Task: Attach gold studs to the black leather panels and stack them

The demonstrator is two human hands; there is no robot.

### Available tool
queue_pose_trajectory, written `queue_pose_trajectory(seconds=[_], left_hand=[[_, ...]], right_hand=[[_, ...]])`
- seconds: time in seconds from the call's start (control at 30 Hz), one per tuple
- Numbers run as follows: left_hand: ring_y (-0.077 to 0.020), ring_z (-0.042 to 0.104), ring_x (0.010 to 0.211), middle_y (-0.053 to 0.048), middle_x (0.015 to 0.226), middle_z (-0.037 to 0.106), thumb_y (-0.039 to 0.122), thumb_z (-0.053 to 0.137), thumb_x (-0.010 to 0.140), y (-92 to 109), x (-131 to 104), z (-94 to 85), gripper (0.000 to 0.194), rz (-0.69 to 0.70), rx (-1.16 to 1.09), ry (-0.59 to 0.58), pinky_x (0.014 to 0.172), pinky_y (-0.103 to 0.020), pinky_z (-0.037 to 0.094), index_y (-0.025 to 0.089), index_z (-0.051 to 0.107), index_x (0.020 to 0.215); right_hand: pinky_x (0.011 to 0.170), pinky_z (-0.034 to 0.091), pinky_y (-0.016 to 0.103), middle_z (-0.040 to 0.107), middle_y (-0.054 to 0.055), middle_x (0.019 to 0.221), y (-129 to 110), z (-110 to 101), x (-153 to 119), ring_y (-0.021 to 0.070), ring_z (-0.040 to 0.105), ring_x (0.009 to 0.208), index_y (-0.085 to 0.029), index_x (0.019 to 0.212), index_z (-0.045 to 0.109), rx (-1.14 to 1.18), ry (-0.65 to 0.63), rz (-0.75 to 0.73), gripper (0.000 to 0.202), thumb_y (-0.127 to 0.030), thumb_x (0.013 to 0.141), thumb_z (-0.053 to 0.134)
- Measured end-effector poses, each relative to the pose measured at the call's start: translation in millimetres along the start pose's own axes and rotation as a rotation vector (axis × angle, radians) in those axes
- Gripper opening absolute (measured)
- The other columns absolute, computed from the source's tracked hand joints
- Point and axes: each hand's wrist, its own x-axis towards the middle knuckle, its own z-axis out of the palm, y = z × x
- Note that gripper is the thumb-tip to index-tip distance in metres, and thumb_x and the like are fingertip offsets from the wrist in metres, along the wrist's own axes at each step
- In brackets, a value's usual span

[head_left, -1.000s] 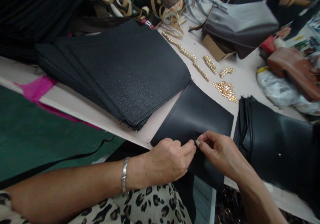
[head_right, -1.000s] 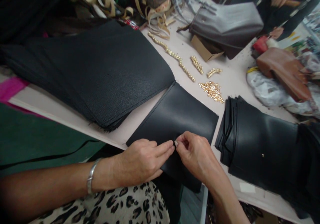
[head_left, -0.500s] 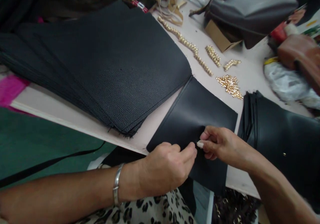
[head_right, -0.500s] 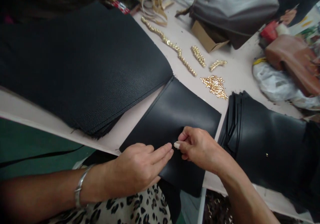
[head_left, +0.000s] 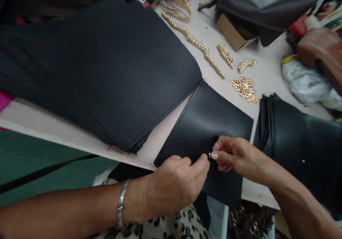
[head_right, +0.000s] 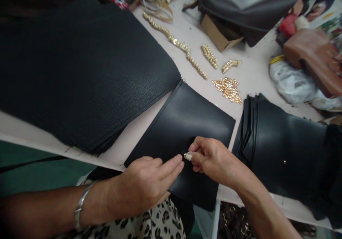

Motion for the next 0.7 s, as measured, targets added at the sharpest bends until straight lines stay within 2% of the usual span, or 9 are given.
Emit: queue_pose_trajectory(seconds=[0.1, 0.23, 0.4, 0.57, 0.7], left_hand=[[-0.0187, 0.065, 0.073, -0.01, 0.135, 0.064, 0.022, 0.043, 0.096, 0, 0, 0.2, 0.039, 0.008, 0.004, 0.012, 0.052, -0.034, 0.051, 0.008, 0.059, 0.13], [-0.0189, 0.066, 0.074, -0.01, 0.136, 0.062, 0.022, 0.043, 0.096, -1, 0, 0.6, 0.039, 0.004, 0.0, 0.005, 0.053, -0.034, 0.051, 0.009, 0.058, 0.13], [-0.0188, 0.065, 0.073, -0.011, 0.137, 0.062, 0.021, 0.044, 0.096, -1, -1, 1.2, 0.041, 0.012, 0.004, 0.001, 0.054, -0.035, 0.052, 0.008, 0.057, 0.132], [-0.019, 0.065, 0.071, -0.011, 0.136, 0.064, 0.021, 0.045, 0.095, -1, 0, 2.4, 0.041, 0.005, -0.017, 0.0, 0.052, -0.035, 0.05, 0.008, 0.059, 0.131], [-0.0192, 0.065, 0.069, -0.012, 0.132, 0.066, 0.02, 0.049, 0.093, -2, 2, 1.3, 0.041, 0.015, -0.039, 0.018, 0.051, -0.034, 0.048, 0.007, 0.06, 0.131]], right_hand=[[0.058, 0.053, 0.025, 0.064, -0.002, 0.066, 0, -1, -2, 0.0137, 0.066, 0.062, -0.018, 0.086, 0.061, 0.069, -0.033, -0.01, 0.021, -0.038, 0.083, 0.068], [0.054, 0.052, 0.025, 0.063, -0.002, 0.062, -2, 2, -1, 0.0141, 0.064, 0.057, -0.018, 0.083, 0.06, 0.025, 0.009, 0.027, 0.028, -0.042, 0.077, 0.073], [0.05, 0.048, 0.025, 0.061, -0.002, 0.058, -3, 6, 1, 0.0146, 0.062, 0.053, -0.019, 0.08, 0.058, -0.065, 0.066, 0.031, 0.019, -0.037, 0.08, 0.067], [0.048, 0.042, 0.023, 0.064, 0.0, 0.058, -3, 6, 3, 0.015, 0.063, 0.053, -0.021, 0.078, 0.06, -0.228, 0.113, 0.009, 0.012, -0.031, 0.083, 0.063], [0.047, 0.039, 0.024, 0.065, -0.001, 0.058, -13, 9, 0, 0.0146, 0.06, 0.052, -0.022, 0.075, 0.06, -0.4, 0.181, 0.002, 0.008, -0.025, 0.082, 0.062]])
